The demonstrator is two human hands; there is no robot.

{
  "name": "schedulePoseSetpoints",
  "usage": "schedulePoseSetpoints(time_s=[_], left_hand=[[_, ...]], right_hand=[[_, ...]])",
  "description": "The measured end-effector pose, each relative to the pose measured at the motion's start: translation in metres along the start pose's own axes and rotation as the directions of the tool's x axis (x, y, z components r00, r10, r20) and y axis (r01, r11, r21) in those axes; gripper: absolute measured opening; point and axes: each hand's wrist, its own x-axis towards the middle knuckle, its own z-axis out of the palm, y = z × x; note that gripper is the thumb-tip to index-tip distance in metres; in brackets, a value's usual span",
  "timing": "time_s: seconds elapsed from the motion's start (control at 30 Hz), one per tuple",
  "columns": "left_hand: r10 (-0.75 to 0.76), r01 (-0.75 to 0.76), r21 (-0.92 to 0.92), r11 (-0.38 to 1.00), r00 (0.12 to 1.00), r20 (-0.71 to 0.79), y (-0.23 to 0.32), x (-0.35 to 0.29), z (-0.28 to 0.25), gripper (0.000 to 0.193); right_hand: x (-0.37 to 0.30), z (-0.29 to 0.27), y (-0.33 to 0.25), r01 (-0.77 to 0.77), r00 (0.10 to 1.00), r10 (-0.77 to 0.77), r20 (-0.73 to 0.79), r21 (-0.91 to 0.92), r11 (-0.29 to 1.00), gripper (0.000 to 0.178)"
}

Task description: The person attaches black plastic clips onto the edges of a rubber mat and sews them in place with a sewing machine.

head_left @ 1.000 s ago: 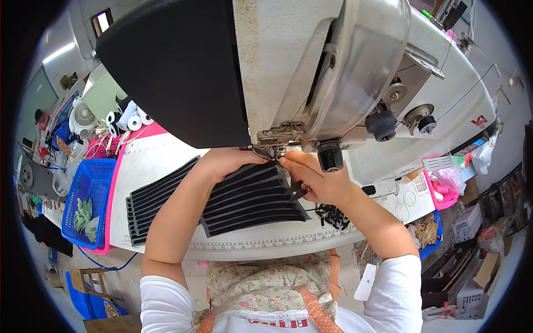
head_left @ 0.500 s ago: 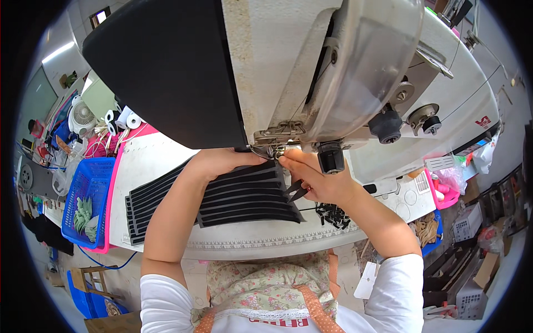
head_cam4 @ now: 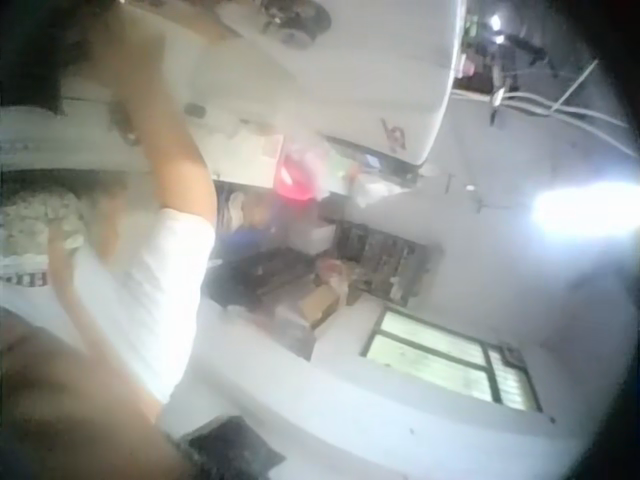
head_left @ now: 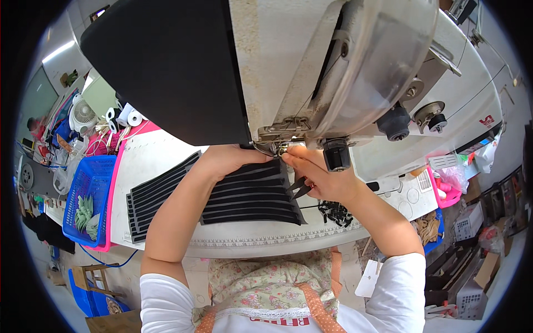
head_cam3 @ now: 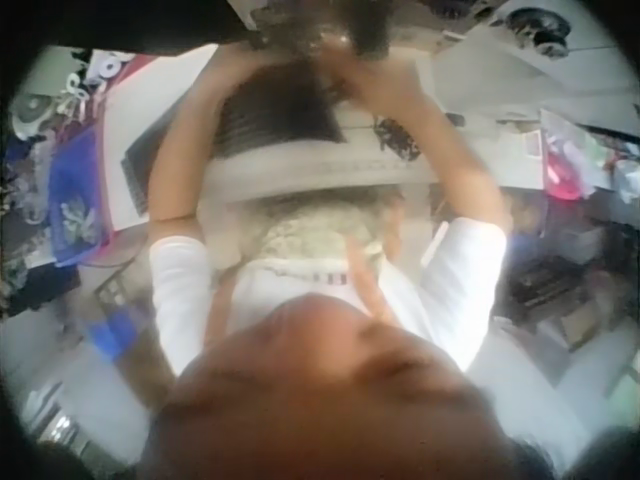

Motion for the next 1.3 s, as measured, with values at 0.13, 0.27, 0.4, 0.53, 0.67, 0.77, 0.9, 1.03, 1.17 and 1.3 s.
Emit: schedulePoseSetpoints(time_s=[0.13, 0.27, 0.4, 0.53, 0.67, 0.77, 0.9, 1.03, 1.17, 1.3], left_hand=[[-0.021, 0.02, -0.034, 0.999, 0.999, -0.025, -0.003, 0.001, 0.0, 0.029], [-0.006, 0.004, -0.05, 0.999, 0.999, -0.036, -0.008, 0.004, 0.0, 0.028], [0.036, -0.038, -0.039, 0.999, 0.998, -0.051, -0.009, 0.006, -0.002, 0.029], [0.009, -0.01, -0.006, 1.0, 0.999, -0.034, -0.002, 0.004, 0.0, 0.031], [0.017, -0.017, 0.011, 1.0, 1.0, -0.008, -0.001, 0.006, -0.001, 0.033], [0.035, -0.035, 0.024, 0.999, 0.999, 0.015, -0.003, 0.009, -0.004, 0.034], [0.083, -0.086, 0.045, 0.995, 0.995, 0.061, -0.012, 0.016, -0.01, 0.035], [0.058, -0.064, 0.051, 0.997, 0.992, 0.113, -0.017, 0.022, -0.013, 0.037], [0.067, -0.08, 0.075, 0.994, 0.984, 0.165, -0.026, 0.031, -0.019, 0.038], [0.096, -0.115, 0.083, 0.99, 0.973, 0.209, -0.033, 0.037, -0.023, 0.04]], right_hand=[[0.004, -0.005, -0.004, 0.003, 1.0, -0.003, 0.009, -0.023, 1.0, 0.041], [0.005, -0.007, -0.004, -0.015, 0.999, 0.017, 0.035, -0.032, 0.999, 0.042], [0.005, -0.008, -0.004, -0.022, 0.999, 0.025, 0.046, -0.063, 0.998, 0.043], [0.007, -0.01, -0.004, -0.017, 0.999, 0.019, 0.033, -0.067, 0.998, 0.044], [0.006, -0.009, -0.004, -0.053, 0.997, 0.056, 0.053, -0.05, 0.997, 0.044], [0.007, -0.009, -0.004, -0.056, 0.997, 0.059, 0.052, -0.043, 0.997, 0.044], [0.008, -0.009, -0.002, -0.031, 0.999, 0.032, 0.026, -0.042, 0.999, 0.045], [0.006, -0.006, 0.0, -0.029, 0.999, 0.031, 0.034, -0.064, 0.998, 0.046], [0.002, -0.003, 0.003, -0.043, 0.998, 0.045, 0.044, -0.03, 0.999, 0.049], [0.004, -0.003, 0.001, -0.074, 0.996, 0.073, 0.058, 0.01, 0.997, 0.05]])
